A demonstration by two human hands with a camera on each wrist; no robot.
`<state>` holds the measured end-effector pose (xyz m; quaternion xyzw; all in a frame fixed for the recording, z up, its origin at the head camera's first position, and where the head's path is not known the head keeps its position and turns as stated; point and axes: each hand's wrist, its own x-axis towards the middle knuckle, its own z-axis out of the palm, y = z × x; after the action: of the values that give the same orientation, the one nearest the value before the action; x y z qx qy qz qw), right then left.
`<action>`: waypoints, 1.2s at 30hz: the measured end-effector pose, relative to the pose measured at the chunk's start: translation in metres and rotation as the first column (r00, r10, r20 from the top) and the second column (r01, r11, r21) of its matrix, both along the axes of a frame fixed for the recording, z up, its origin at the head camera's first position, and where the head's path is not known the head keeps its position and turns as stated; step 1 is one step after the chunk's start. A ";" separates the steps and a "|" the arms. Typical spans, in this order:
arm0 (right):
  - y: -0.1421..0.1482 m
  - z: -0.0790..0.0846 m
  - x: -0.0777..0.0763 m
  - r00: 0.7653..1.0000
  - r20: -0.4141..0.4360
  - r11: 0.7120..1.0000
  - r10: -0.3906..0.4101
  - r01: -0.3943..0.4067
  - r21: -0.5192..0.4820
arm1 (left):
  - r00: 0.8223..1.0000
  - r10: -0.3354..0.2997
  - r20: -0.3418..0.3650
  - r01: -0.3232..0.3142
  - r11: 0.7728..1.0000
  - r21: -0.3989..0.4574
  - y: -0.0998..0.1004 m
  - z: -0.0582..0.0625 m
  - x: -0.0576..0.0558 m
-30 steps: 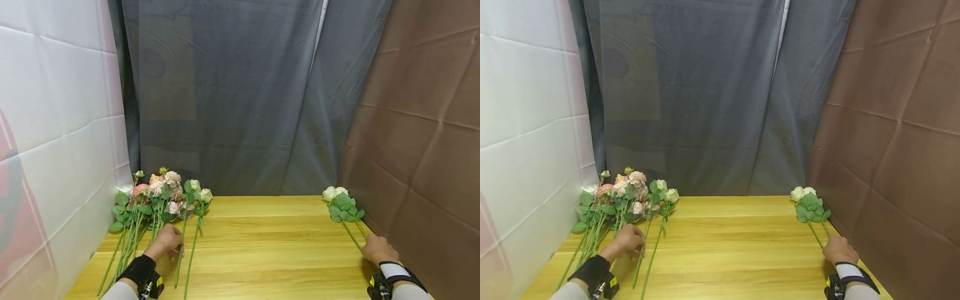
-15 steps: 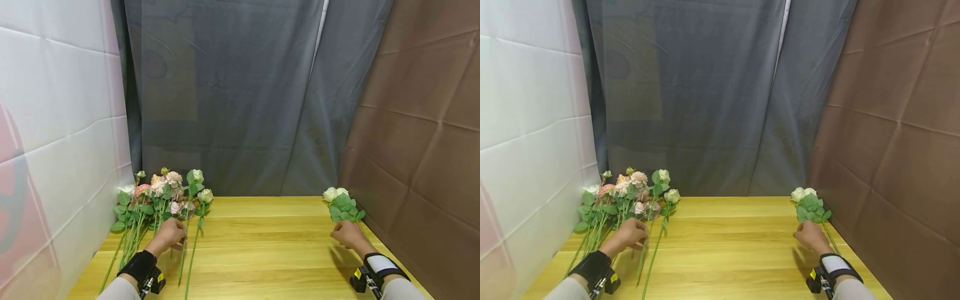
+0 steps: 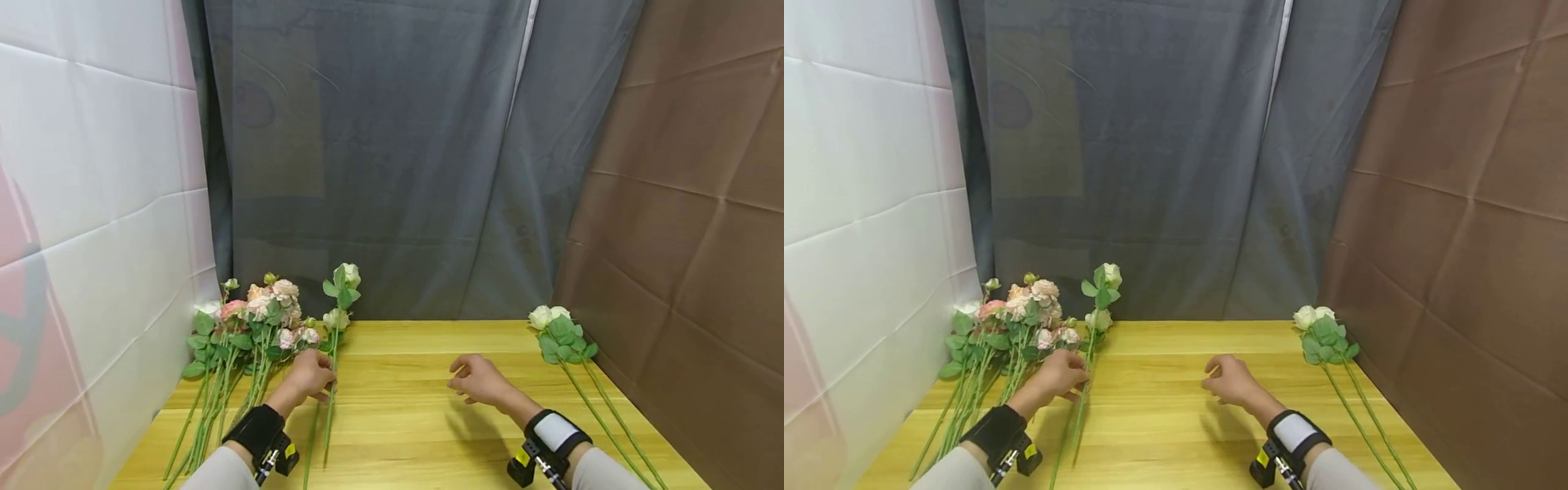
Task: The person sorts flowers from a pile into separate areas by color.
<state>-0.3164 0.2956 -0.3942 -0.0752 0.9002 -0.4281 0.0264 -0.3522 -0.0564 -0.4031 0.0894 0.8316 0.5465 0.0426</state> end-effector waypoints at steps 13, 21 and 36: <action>-0.094 -0.006 0.007 0.961 0.064 0.949 0.270 -0.255 -0.183 | 0.987 -0.106 -0.119 0.119 0.987 0.110 0.062 0.008 0.006; -0.112 -0.013 0.009 0.968 0.009 0.945 0.252 -0.245 -0.216 | 0.975 -0.067 -0.212 0.091 0.990 0.108 0.084 0.008 0.008; -0.092 -0.014 0.010 0.976 -0.046 0.967 0.211 -0.215 -0.139 | 0.951 -0.177 -0.252 0.195 0.980 0.048 0.059 -0.003 0.008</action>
<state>-0.3066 0.2041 -0.4084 -0.1798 0.8543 -0.4848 0.0530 -0.3441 0.0029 -0.4064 0.2361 0.7978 0.5546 -0.0129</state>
